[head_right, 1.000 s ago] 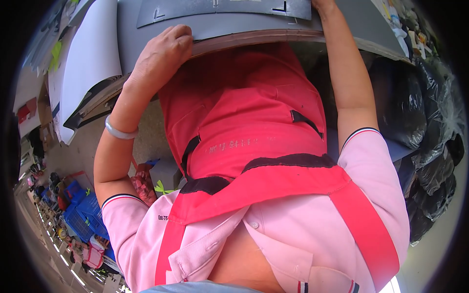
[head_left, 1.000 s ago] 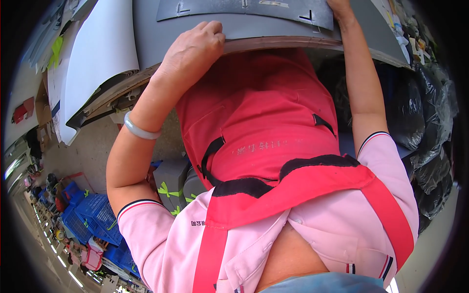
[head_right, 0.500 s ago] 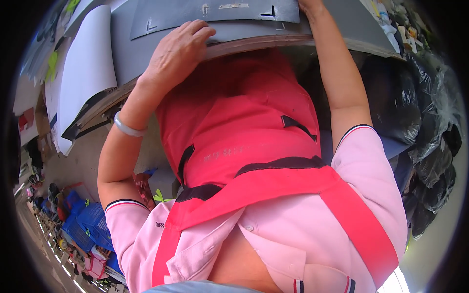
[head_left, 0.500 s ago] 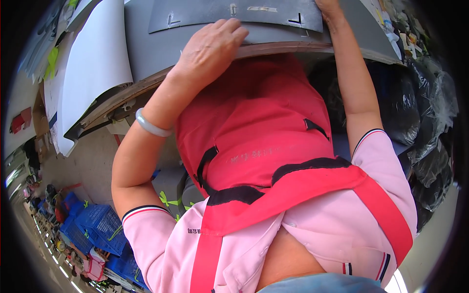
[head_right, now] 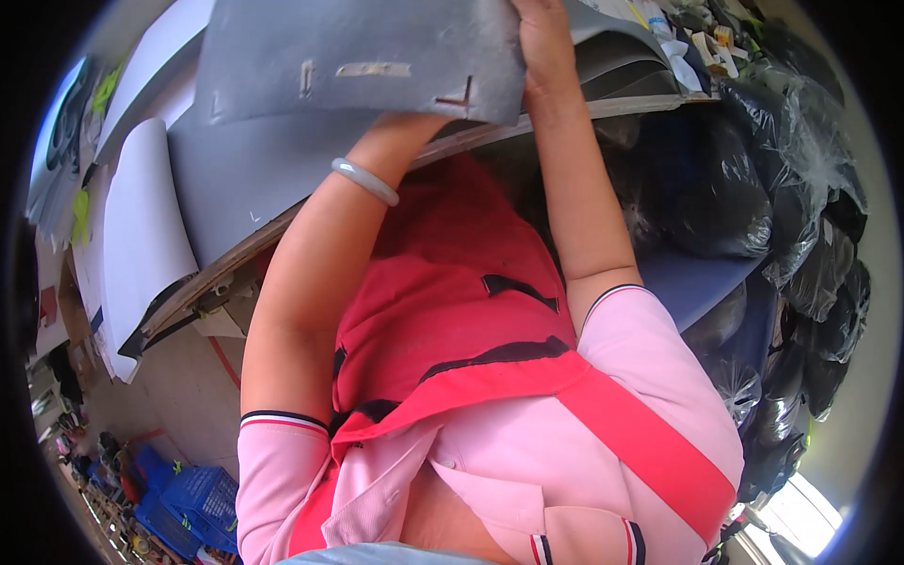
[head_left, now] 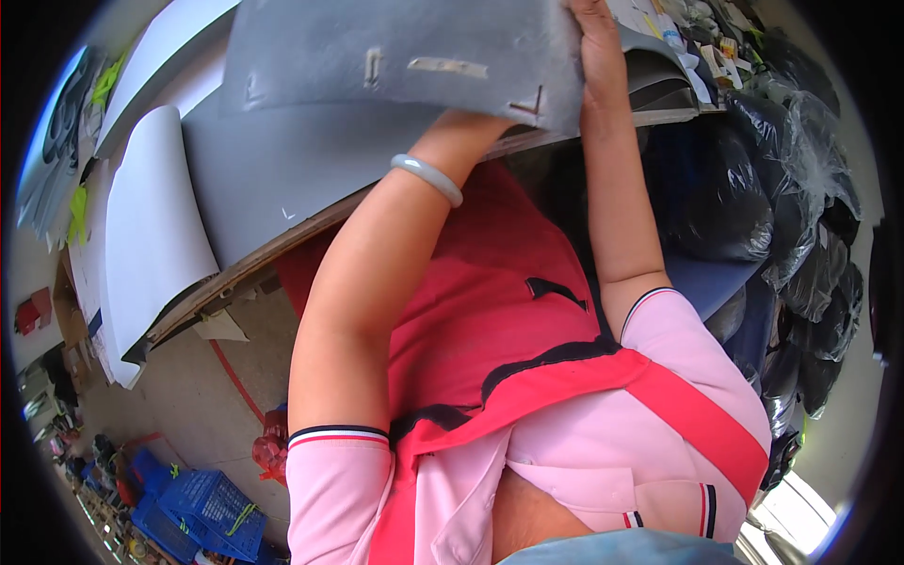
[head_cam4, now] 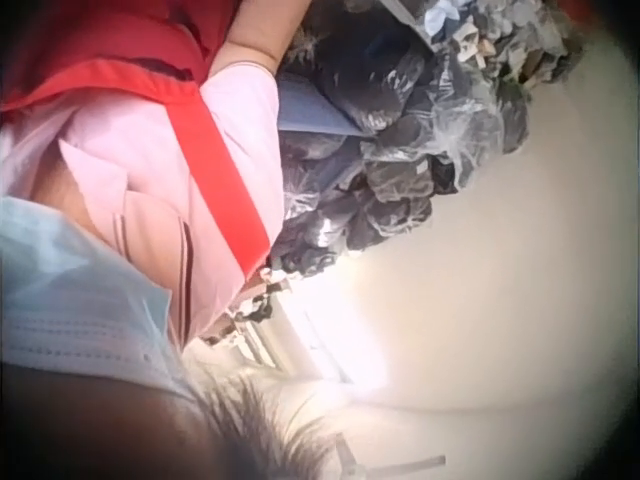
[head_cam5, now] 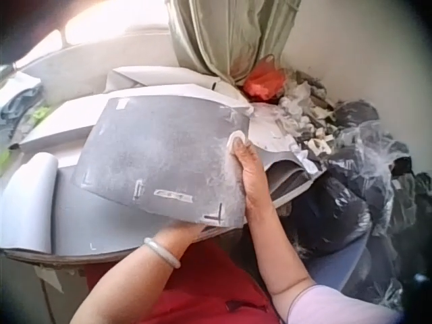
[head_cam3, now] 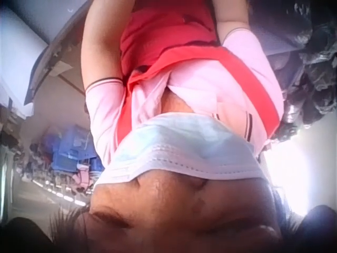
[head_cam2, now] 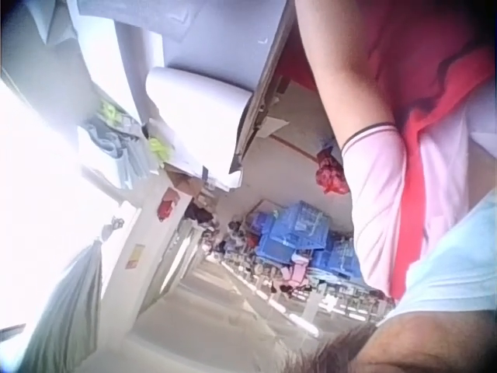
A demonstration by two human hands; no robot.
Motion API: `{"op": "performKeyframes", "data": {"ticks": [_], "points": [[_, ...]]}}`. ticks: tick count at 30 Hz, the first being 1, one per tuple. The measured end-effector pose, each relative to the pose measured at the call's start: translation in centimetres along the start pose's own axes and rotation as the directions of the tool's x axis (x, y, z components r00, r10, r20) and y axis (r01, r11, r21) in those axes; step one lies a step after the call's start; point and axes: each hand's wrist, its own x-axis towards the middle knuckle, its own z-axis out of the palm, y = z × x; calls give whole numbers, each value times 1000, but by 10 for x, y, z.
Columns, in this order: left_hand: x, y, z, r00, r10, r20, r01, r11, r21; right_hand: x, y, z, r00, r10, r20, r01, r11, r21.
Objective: Polishing or cleaning black rectangular plates at a factory workbench using a buffing pad.
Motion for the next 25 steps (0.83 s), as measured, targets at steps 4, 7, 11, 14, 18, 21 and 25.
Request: {"op": "performKeyframes", "data": {"ticks": [4,7,11,14,18,21,25], "points": [[-7,-45,-33,985,-137,-106,142,989,40,-15,29,2,997,-29,67,27,999,34],[-15,-66,-59,947,-268,-179,263,963,-50,-9,47,-18,999,-43,-29,39,990,-138],[-19,-84,-126,882,-344,-321,296,936,-190,-5,42,-39,985,134,-108,-139,990,-39],[0,-102,-224,780,-534,-325,206,710,-673,-4,38,-39,963,269,13,-268,950,163],[-62,-106,-423,602,-494,-627,703,700,124,0,43,-47,963,269,0,-268,958,101],[-126,-96,-542,471,-455,-756,789,600,131,9,49,-59,963,266,-38,-267,964,-14],[-220,-92,-622,337,-517,-787,620,751,-228,12,51,-61,941,312,135,-316,949,11]]}}
